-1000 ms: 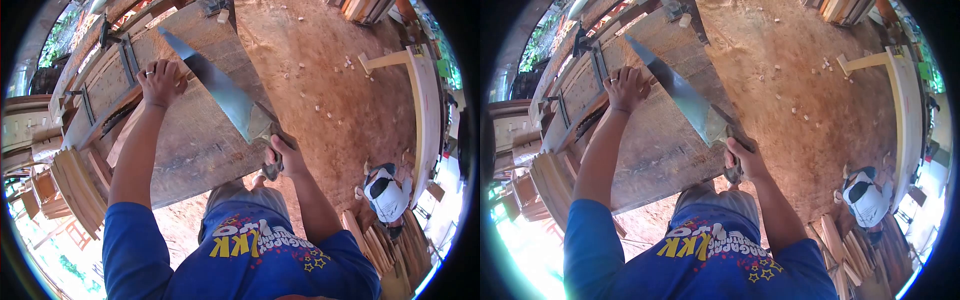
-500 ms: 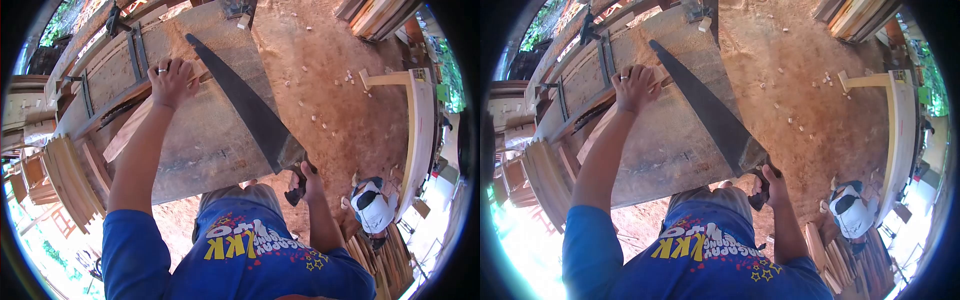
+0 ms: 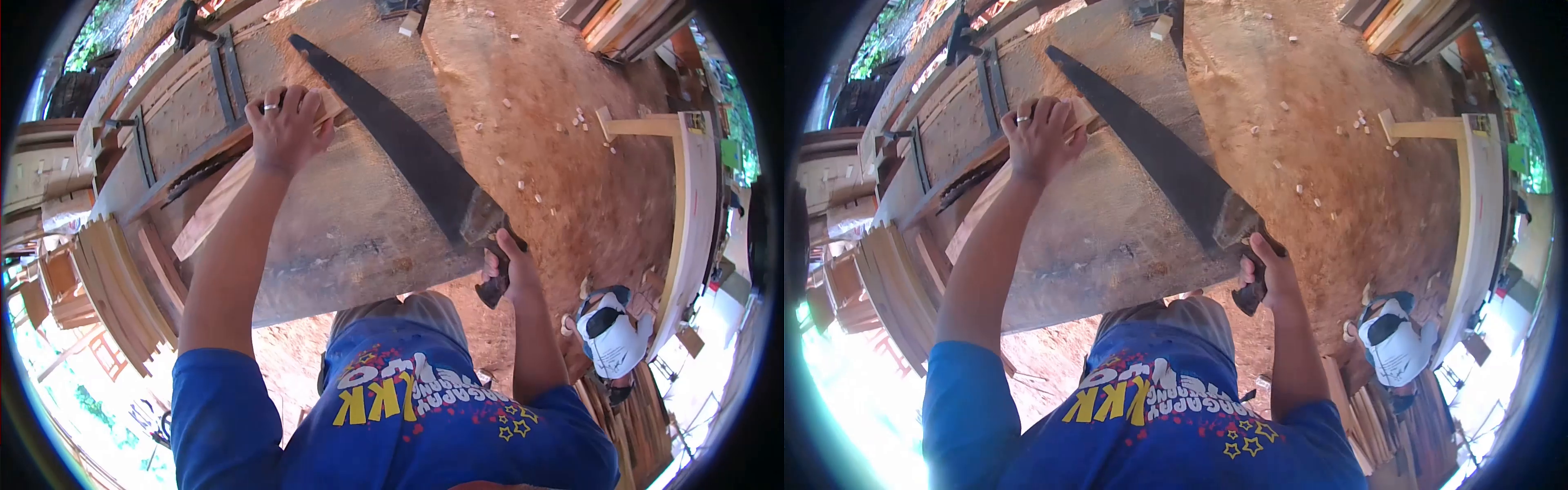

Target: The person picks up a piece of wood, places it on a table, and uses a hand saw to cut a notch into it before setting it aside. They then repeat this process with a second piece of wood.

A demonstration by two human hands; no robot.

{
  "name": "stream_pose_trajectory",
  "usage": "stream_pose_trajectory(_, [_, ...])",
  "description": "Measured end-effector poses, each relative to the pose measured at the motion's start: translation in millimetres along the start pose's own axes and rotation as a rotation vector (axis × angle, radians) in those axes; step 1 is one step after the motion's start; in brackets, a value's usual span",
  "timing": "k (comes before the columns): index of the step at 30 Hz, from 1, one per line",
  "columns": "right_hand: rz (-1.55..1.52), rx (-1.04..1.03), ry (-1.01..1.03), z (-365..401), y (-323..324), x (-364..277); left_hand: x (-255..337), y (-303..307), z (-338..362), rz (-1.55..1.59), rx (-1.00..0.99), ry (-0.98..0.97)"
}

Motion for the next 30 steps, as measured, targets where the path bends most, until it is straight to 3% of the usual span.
stream_pose_trajectory(12, [0.036, 0.023, 0.008, 10.3, 7.6, -7.6, -0.1, 1.2, -4.1, -0.036, -0.001, -0.017])
stream_pose_trajectory(17, [-0.057, 0.011, -0.024, -8.7, -63.2, -12.0, 4.5, 3.6, -2.4, -0.039, -0.043, -0.006])
stream_pose_trajectory(24, [-0.058, 0.031, -0.053, 3.5, -28.3, -11.4, 3.1, 4.7, -3.5, 0.016, -0.029, 0.004])
stream_pose_trajectory(28, [-0.123, 0.001, -0.043, -3.4, -85.5, -3.4, 3.0, 4.0, -5.6, -0.01, -0.049, 0.008])
stream_pose_trajectory(30, [-0.045, -0.016, 0.056, 1.5, -91.4, -9.4, 3.7, 6.2, -3.9, 0.002, -0.031, -0.003])
Point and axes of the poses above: each hand's wrist, its own z-axis away from the middle knuckle, its own y-axis out of the back of the hand, x = y × z, the point moved 6 cm from there along -z, towards the middle knuckle, and after that the axes turned 6 degrees about x, right-handed, at the moved point
